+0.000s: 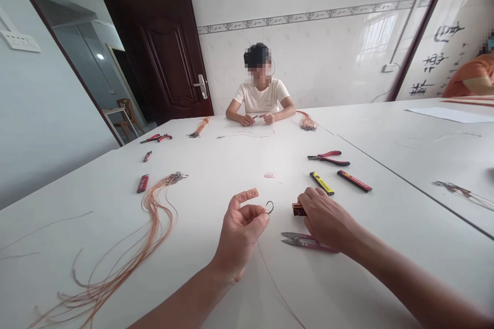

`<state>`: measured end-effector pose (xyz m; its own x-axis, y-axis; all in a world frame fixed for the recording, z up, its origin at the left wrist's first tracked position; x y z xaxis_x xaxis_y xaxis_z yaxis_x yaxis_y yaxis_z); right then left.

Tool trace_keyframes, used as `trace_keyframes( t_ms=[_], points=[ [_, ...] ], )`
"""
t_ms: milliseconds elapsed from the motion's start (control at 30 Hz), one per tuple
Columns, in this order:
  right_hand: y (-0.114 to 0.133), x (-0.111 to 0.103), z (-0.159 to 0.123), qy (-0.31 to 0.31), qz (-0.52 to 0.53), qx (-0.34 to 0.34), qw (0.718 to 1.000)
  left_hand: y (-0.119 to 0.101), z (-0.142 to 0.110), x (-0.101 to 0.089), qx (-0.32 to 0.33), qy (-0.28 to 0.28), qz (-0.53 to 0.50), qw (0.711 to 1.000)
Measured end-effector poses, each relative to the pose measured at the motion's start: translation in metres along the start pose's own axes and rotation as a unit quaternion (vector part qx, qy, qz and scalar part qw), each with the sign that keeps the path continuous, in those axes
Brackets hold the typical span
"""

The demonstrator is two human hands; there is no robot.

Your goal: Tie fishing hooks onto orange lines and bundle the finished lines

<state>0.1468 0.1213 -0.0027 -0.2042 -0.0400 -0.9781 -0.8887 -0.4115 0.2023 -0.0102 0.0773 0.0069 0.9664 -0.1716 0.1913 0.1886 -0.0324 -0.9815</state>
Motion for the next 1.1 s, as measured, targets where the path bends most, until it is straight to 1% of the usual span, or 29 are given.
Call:
trace_keyframes(
  t_ms=[67, 100, 133, 167, 200, 267, 300, 333, 400, 467, 600, 667, 767, 967, 1100],
  points=[
    [0.001, -0.005, -0.001, -0.006, 0.027, 0.01, 1.0, 0.001, 0.0, 0.0, 0.005, 0.01, -0.003, 1.0],
    [0.002, -0.006, -0.001, 0.0, 0.067, 0.01, 0.998, 0.001, 0.0, 0.001, 0.01, 0.013, -0.006, 1.0],
    [0.004, -0.005, -0.002, 0.011, 0.13, 0.006, 0.991, 0.001, 0.0, 0.001, 0.014, 0.013, -0.007, 1.0],
    [0.008, -0.004, -0.004, 0.025, 0.212, -0.002, 0.977, 0.001, -0.001, 0.001, 0.016, 0.009, -0.008, 1.0],
    [0.013, -0.002, -0.006, 0.038, 0.3, -0.01, 0.953, 0.002, -0.002, 0.0, 0.018, 0.002, -0.009, 1.0],
    [0.025, 0.002, -0.01, 0.058, 0.446, -0.029, 0.893, 0.003, -0.002, 0.001, 0.014, 0.001, -0.011, 1.0],
    [0.032, 0.003, -0.012, 0.061, 0.484, -0.039, 0.872, 0.003, -0.003, 0.002, 0.013, 0.006, -0.012, 1.0],
    [0.037, 0.003, -0.014, 0.059, 0.507, -0.048, 0.859, 0.004, -0.003, 0.004, 0.013, 0.012, -0.014, 1.0],
    [0.044, 0.003, -0.017, 0.046, 0.527, -0.062, 0.847, 0.005, -0.003, 0.006, 0.012, 0.03, -0.013, 0.999],
    [0.045, 0.003, -0.018, 0.023, 0.522, -0.064, 0.85, 0.005, -0.003, 0.008, 0.012, 0.039, -0.006, 0.999],
    [0.044, 0.003, -0.019, 0.004, 0.465, -0.054, 0.884, 0.005, -0.002, 0.012, -0.003, 0.053, 0.003, 0.999],
    [0.044, 0.002, -0.019, 0.004, 0.443, -0.055, 0.895, 0.004, -0.002, 0.013, -0.007, 0.048, 0.002, 0.999],
    [0.046, 0.002, -0.018, 0.008, 0.438, -0.061, 0.897, 0.001, -0.003, 0.012, 0.006, 0.028, 0.007, 1.0],
    [0.048, 0.002, -0.018, 0.009, 0.435, -0.057, 0.899, 0.003, -0.002, 0.017, -0.005, 0.065, 0.014, 0.998],
    [0.05, 0.005, -0.017, 0.025, 0.446, -0.056, 0.893, 0.004, -0.002, 0.015, 0.01, 0.073, 0.021, 0.997]
  ],
)
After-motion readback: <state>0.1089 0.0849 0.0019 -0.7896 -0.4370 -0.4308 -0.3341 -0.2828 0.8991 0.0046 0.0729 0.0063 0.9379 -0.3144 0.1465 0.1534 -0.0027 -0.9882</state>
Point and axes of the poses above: each hand's wrist, its own z-axis towards the middle knuckle, its own x-axis out of the palm, y = z × x, the point moved 9 cm from there along z, towards the middle knuckle, and after that the axes turned 13 degrees about y, right-handed, at the moved point
